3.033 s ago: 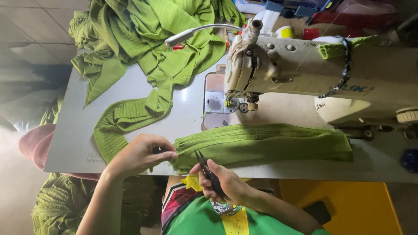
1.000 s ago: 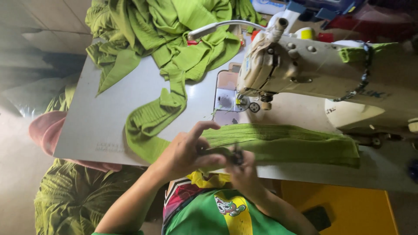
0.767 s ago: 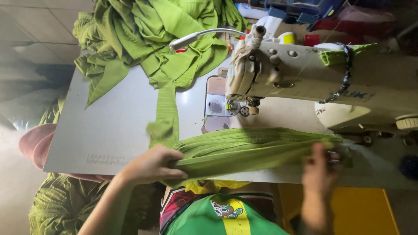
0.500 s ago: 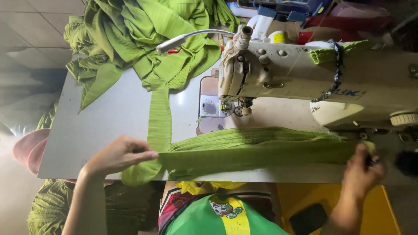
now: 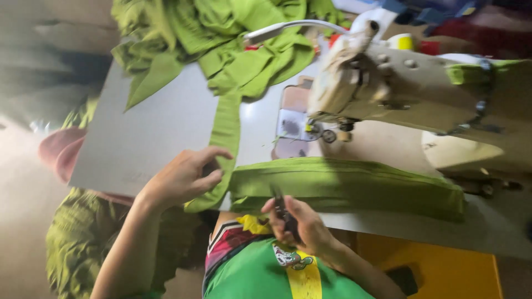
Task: The person uses scissors to trim excess fabric from the edges of a green fabric piece on a sewing machine table. The person repeatedly cuts small sections along the edge and discards the trimmings onto the table.
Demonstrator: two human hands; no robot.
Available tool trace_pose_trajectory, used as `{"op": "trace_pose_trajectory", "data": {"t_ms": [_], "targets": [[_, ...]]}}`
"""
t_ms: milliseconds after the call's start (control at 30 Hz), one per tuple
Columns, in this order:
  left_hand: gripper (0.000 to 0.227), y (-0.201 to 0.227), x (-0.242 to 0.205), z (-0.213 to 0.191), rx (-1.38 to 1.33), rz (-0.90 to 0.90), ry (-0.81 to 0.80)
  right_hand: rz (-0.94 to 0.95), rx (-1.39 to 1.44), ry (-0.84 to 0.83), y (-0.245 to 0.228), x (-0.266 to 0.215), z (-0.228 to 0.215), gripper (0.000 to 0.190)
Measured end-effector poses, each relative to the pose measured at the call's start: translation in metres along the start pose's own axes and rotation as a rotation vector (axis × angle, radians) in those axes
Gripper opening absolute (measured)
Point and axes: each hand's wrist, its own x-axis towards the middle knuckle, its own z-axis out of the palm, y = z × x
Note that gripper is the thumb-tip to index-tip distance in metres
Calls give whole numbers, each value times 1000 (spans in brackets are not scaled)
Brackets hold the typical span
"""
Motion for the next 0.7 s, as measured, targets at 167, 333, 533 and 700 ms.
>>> {"op": "trace_pose_trajectory", "data": {"t_ms": [167,333,533,700], "targets": [[24,-6,-16,0,-103,193,77,554,331,-10,17,29,38,44],[22,-10,-20,-1,-155,275,57,482,359,81,7,42,59,39],[19,-18,-22,7,-123,453,182,179,185,60,16,37,41,39],[12,27,-20,28,-258,589,292,-423,-356,-83,1,32,34,55]]}}
